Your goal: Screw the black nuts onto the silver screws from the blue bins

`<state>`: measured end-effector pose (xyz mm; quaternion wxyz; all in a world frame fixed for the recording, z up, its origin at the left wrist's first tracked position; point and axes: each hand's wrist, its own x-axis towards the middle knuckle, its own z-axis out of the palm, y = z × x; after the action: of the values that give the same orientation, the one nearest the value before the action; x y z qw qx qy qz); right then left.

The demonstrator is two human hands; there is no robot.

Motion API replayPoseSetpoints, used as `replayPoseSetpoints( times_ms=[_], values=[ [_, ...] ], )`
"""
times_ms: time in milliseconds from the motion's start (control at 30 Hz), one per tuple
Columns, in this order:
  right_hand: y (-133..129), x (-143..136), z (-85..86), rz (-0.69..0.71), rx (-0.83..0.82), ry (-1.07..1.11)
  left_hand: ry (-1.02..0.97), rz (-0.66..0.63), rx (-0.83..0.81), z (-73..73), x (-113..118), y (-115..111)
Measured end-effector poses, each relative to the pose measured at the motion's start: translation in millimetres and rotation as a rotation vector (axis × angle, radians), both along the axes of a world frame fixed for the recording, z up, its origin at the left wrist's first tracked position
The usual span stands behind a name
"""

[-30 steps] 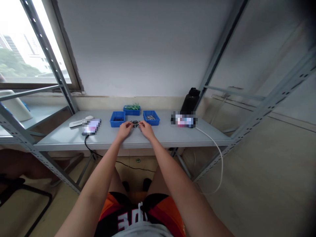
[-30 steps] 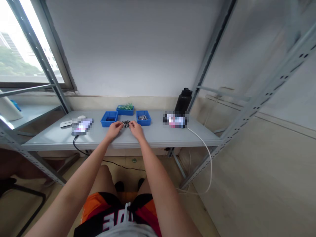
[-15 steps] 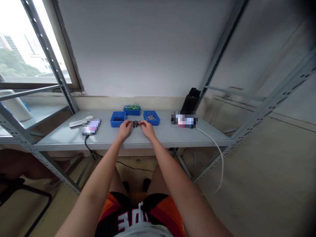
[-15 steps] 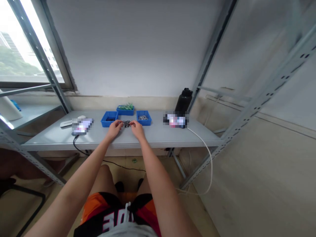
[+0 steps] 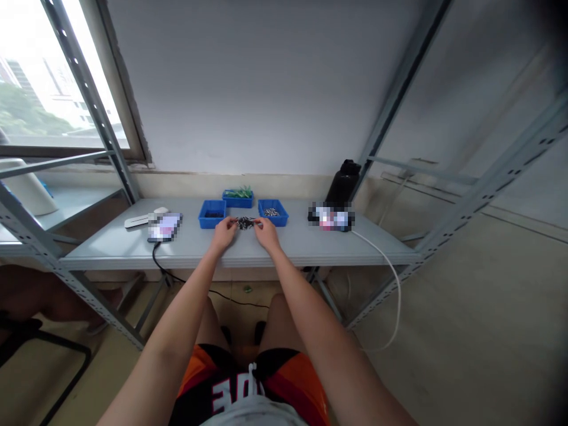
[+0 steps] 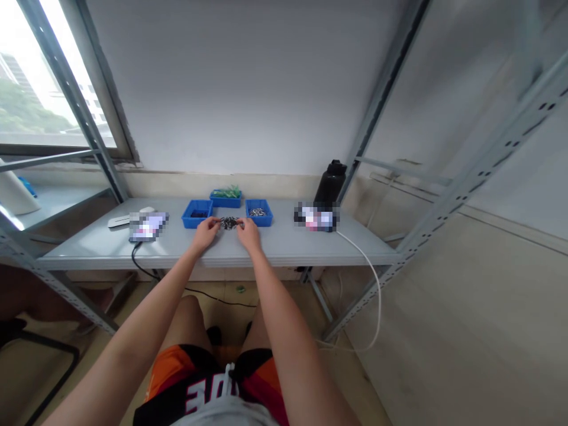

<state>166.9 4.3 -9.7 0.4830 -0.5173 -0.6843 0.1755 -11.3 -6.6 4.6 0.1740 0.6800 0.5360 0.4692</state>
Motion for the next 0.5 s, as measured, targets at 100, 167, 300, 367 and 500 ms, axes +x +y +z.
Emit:
replayPoseSetpoints(
  times_ms=[100, 167, 300, 367, 500],
  values=[
    [-3, -5, 1.2, -0.048, -0.046, -0.149, 0.004, 0.032, 0.003, 0.0, 0, -1],
    [-5, -9, 3.1, -0.061, -0.080, -0.247, 0.006, 0.044, -0.002, -0.1, -1, -1],
    [-15, -14, 9.8, 0.011, -0.077, -0.467, 0.054, 0.082, -0.025, 1.3, 0, -1],
    [-20, -15, 13.7, 0.034, -0.078, -0.557, 0.075, 0.097, -0.036, 2.7, 1, -2],
    [-26, -16, 19.0, 0.057, -0.072, -0.657, 0.091, 0.096, -0.047, 4.6, 1, -4]
  ],
)
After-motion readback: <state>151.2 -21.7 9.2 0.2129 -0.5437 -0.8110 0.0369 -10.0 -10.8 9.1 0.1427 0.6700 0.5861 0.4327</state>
